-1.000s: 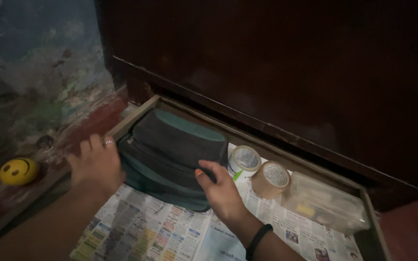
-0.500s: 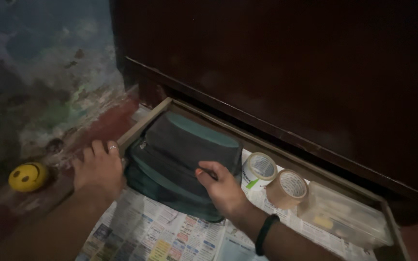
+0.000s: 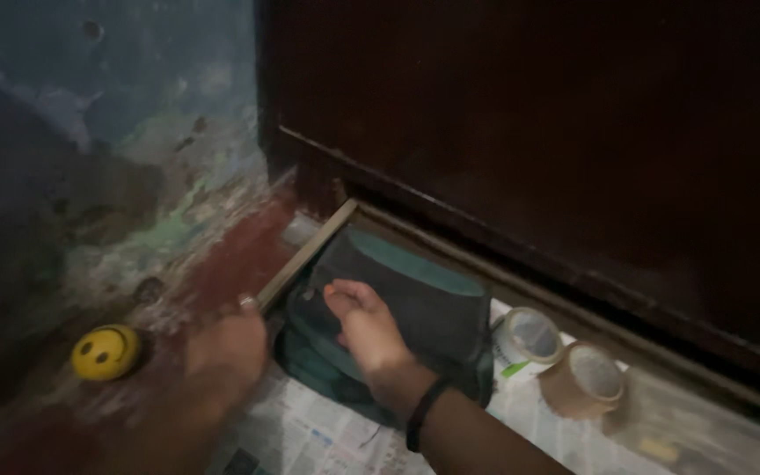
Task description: The person sweeps the floor and the bottom edge of a wooden cabinet using a traditional straw broom. They then open a bottom drawer, which contains newspapers, a pouch, and containers, and wipe the interior surfaces with their hands. Finally, they close the drawer and sweep the floor again.
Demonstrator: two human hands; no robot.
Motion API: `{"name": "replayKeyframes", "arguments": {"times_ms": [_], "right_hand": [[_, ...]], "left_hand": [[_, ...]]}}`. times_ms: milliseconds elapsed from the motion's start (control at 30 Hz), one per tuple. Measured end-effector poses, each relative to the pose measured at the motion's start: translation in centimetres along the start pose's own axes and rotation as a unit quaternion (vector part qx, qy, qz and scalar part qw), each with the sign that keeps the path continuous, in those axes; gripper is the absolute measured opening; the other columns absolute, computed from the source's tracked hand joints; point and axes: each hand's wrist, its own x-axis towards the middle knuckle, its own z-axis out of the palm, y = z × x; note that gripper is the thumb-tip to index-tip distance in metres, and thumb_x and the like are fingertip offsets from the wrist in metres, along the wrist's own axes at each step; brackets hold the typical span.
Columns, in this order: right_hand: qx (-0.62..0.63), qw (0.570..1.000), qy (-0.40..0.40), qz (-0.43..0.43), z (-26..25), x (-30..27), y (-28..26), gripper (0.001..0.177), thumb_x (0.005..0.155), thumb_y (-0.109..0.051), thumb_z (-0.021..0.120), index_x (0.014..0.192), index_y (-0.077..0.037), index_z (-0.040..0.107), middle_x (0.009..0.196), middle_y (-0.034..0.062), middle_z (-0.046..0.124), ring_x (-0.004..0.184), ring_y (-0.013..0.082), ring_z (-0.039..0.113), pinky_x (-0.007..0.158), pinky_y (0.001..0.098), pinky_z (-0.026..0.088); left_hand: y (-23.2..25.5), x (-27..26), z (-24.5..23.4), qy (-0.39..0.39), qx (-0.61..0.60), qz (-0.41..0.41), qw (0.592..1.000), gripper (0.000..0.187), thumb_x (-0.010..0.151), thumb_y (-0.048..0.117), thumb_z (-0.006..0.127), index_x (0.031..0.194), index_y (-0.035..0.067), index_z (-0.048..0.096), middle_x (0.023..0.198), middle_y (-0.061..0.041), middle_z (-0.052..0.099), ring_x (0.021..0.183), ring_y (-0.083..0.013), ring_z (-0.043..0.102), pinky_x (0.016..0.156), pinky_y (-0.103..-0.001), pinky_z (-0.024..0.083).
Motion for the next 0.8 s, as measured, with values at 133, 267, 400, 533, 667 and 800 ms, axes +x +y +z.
{"name": "replayKeyframes", "arguments": {"times_ms": [133, 267, 400, 533, 667, 800], "right_hand": [[0.059, 0.998, -0.031, 0.018, 2.1, -0.4, 1.0, 0.056, 0.095, -0.040, 0.054, 0.144, -0.012, 0.053, 0.146, 0.0057, 0.058, 0.137, 0.0224, 0.049, 0.112, 0.0385, 0.039], [0.113, 0.991, -0.028, 0.064, 3.6, 1.3, 2.4, 0.053, 0.100, -0.037, 0.052, 0.146, -0.010, 0.050, 0.145, 0.0045, 0.054, 0.139, 0.0200, 0.046, 0.114, 0.0388, 0.041], [0.254, 0.961, -0.083, 0.073, 6.0, 4.1, 5.4, 0.039, 0.103, -0.030, 0.050, 0.135, -0.008, 0.053, 0.124, 0.0053, 0.059, 0.120, 0.0216, 0.053, 0.106, 0.0389, 0.044], [0.337, 0.933, -0.116, 0.055, 8.2, 5.9, 7.6, 0.023, 0.103, -0.026, 0.051, 0.115, -0.009, 0.061, 0.098, 0.0036, 0.063, 0.094, 0.0204, 0.059, 0.089, 0.0377, 0.047], [0.352, 0.929, -0.087, 0.071, 8.4, 5.3, 7.2, 0.020, 0.100, -0.020, 0.049, 0.109, -0.009, 0.063, 0.095, 0.0024, 0.068, 0.089, 0.0184, 0.060, 0.084, 0.0365, 0.048], [0.388, 0.915, -0.086, 0.066, 7.9, 4.3, 6.6, 0.014, 0.097, -0.009, 0.051, 0.108, -0.010, 0.060, 0.098, 0.0017, 0.068, 0.095, 0.0166, 0.065, 0.087, 0.0352, 0.048]], "left_hand": [[0.8, -0.4, -1.2, -0.052, -0.088, -0.028, 0.994, 0.037, 0.111, 0.022, 0.032, 0.138, 0.004, 0.050, 0.133, -0.022, 0.063, 0.121, -0.0405, 0.063, 0.100, -0.051, 0.053], [0.4, -0.4, -2.9, -0.076, -0.066, 0.007, 0.995, 0.030, 0.101, 0.012, 0.048, 0.129, 0.006, 0.053, 0.120, -0.020, 0.071, 0.115, -0.0368, 0.070, 0.095, -0.050, 0.058], [-0.6, -0.8, -2.8, -0.050, -0.081, 0.043, 0.994, 0.029, 0.095, 0.010, 0.054, 0.123, 0.004, 0.055, 0.111, -0.021, 0.073, 0.111, -0.0377, 0.071, 0.093, -0.050, 0.057], [-0.5, -1.2, -2.4, -0.043, -0.099, 0.030, 0.994, 0.025, 0.094, 0.009, 0.055, 0.119, 0.005, 0.055, 0.111, -0.022, 0.072, 0.112, -0.0388, 0.069, 0.094, -0.052, 0.054], [-0.7, -2.1, -2.9, -0.052, -0.098, 0.018, 0.994, 0.022, 0.094, 0.008, 0.055, 0.116, 0.005, 0.056, 0.114, -0.022, 0.071, 0.112, -0.0393, 0.069, 0.094, -0.050, 0.056], [-0.3, -3.4, -4.4, -0.037, -0.127, -0.001, 0.991, 0.020, 0.096, 0.009, 0.053, 0.116, 0.006, 0.055, 0.112, -0.022, 0.071, 0.111, -0.0403, 0.068, 0.093, -0.051, 0.055]]}}
